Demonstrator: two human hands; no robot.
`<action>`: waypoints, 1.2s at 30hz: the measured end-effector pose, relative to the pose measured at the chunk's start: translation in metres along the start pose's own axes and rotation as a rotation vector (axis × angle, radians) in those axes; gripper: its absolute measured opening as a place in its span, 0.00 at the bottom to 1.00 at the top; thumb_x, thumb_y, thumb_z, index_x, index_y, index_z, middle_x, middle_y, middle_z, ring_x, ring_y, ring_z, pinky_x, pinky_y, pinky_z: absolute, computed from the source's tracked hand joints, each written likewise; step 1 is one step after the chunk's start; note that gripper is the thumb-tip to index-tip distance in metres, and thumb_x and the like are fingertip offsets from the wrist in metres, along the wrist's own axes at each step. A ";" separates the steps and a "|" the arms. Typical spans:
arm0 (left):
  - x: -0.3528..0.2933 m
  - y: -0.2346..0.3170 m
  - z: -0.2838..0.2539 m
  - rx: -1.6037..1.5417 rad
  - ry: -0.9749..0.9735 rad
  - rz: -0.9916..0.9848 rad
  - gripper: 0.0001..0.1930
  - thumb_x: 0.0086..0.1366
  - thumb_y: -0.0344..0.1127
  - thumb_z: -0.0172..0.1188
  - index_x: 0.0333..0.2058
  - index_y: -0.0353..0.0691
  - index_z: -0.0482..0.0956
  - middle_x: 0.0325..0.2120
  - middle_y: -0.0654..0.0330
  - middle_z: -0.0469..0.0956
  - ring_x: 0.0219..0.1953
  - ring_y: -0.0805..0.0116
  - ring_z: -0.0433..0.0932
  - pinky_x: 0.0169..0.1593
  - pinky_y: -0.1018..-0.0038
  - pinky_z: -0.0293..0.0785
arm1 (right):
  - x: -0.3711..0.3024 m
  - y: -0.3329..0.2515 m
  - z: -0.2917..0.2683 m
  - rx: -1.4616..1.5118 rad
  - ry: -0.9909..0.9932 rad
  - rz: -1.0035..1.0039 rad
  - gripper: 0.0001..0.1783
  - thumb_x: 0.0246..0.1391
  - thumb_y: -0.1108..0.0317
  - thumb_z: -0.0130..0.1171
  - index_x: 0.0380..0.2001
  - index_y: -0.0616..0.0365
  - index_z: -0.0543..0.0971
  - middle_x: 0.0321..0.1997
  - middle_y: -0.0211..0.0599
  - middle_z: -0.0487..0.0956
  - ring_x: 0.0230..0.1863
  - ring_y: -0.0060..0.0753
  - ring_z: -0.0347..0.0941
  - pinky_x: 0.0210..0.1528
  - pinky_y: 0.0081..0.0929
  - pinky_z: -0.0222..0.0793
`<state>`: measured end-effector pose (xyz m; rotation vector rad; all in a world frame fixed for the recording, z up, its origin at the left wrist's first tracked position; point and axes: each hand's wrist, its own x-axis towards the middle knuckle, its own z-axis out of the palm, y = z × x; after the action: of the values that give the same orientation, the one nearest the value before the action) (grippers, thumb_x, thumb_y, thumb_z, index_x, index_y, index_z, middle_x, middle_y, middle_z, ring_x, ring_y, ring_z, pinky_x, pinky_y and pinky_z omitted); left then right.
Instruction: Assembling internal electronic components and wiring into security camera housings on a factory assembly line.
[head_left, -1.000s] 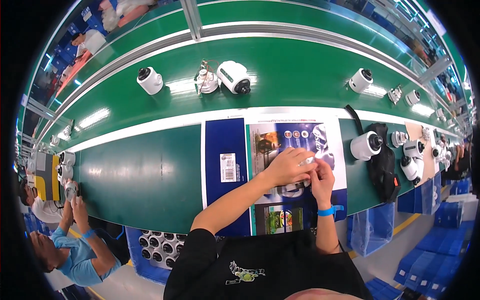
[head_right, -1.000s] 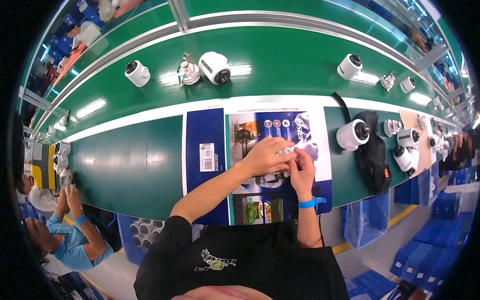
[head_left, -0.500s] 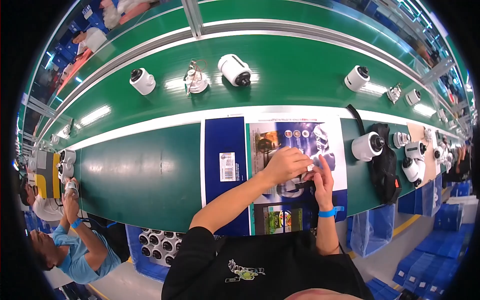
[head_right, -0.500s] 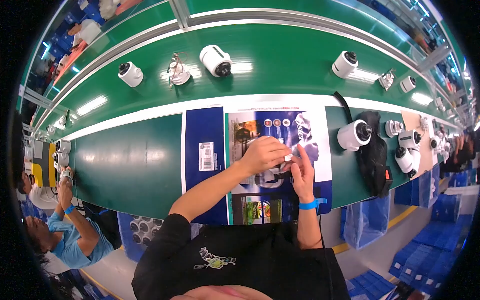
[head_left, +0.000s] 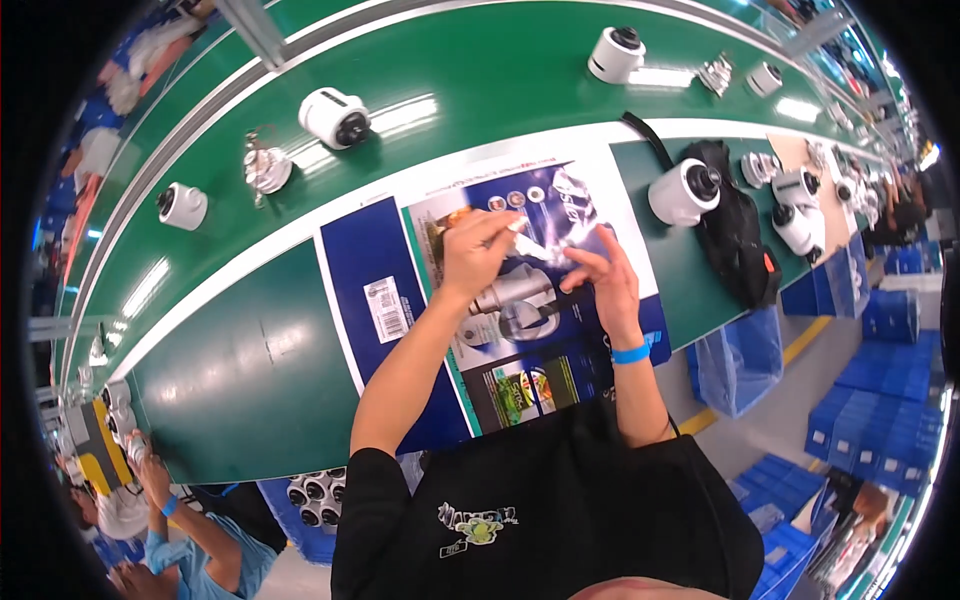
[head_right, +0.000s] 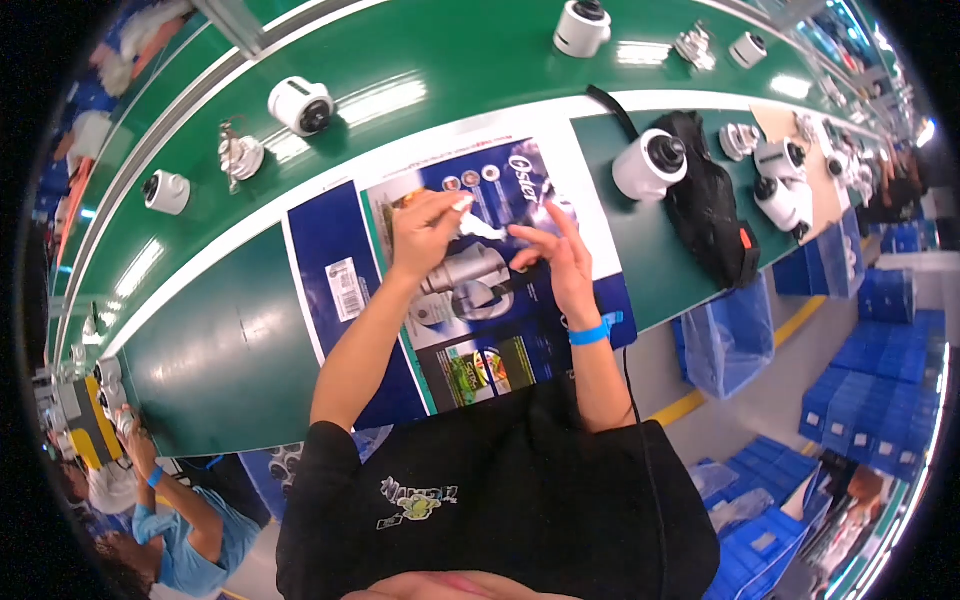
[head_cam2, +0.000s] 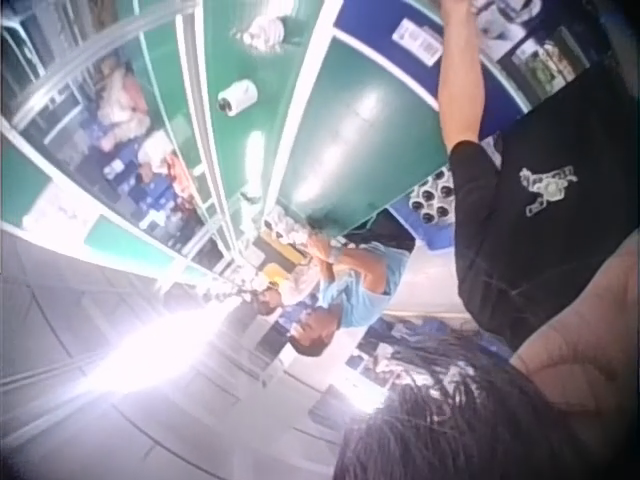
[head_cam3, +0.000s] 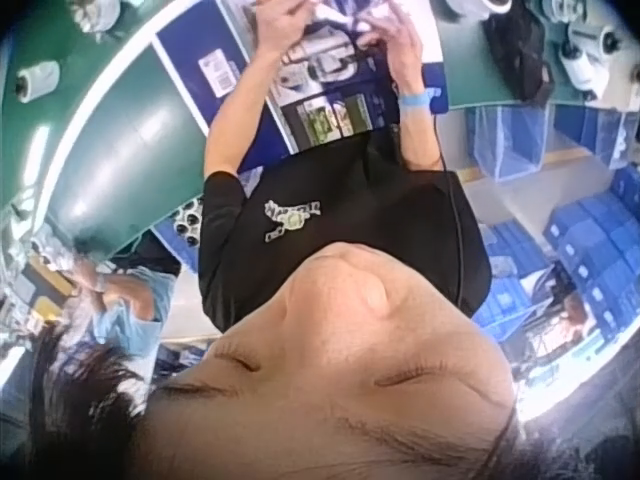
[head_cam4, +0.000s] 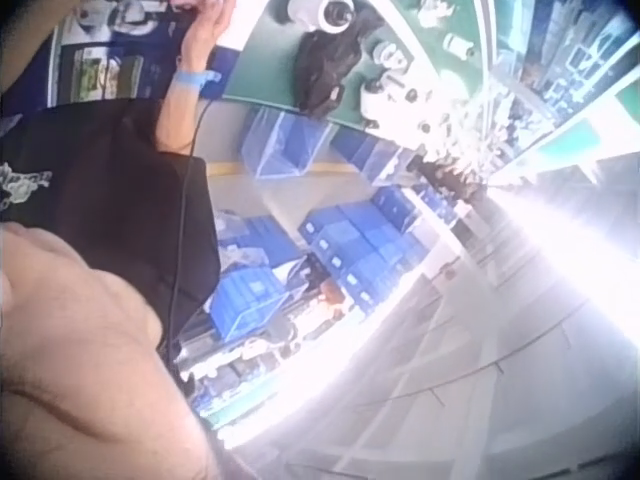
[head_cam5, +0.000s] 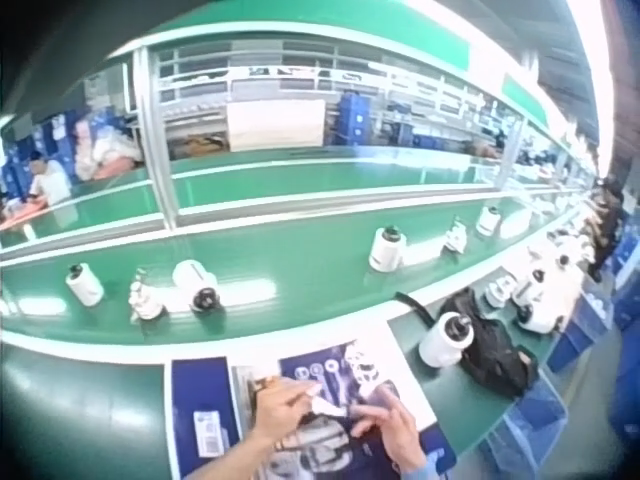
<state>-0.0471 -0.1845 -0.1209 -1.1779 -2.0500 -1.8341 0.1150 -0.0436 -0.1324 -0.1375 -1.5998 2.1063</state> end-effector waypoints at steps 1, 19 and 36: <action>-0.002 -0.002 0.005 -0.019 0.001 -0.048 0.06 0.53 0.26 0.64 0.32 0.36 0.83 0.26 0.56 0.81 0.28 0.68 0.79 0.32 0.77 0.73 | 0.001 0.003 -0.003 -0.053 -0.013 0.023 0.34 0.65 0.48 0.37 0.62 0.64 0.56 0.48 0.47 0.78 0.34 0.31 0.77 0.39 0.23 0.65; 0.000 0.012 0.034 0.032 -0.196 0.413 0.11 0.49 0.27 0.64 0.32 0.42 0.74 0.27 0.62 0.79 0.26 0.64 0.77 0.27 0.71 0.68 | 0.010 -0.005 -0.007 -0.371 0.190 0.099 0.08 0.51 0.76 0.61 0.37 0.62 0.80 0.26 0.29 0.79 0.25 0.15 0.72 0.27 0.14 0.68; 0.028 0.085 0.053 0.027 -0.210 0.487 0.21 0.52 0.36 0.62 0.46 0.41 0.73 0.46 0.52 0.73 0.44 0.51 0.73 0.45 0.61 0.70 | 0.006 -0.081 -0.034 -0.261 0.323 0.007 0.05 0.56 0.73 0.55 0.32 0.64 0.77 0.26 0.29 0.76 0.26 0.18 0.71 0.30 0.17 0.68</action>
<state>0.0066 -0.1296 -0.0511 -1.7367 -1.6649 -1.4973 0.1483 0.0042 -0.0662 -0.5424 -1.6623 1.7624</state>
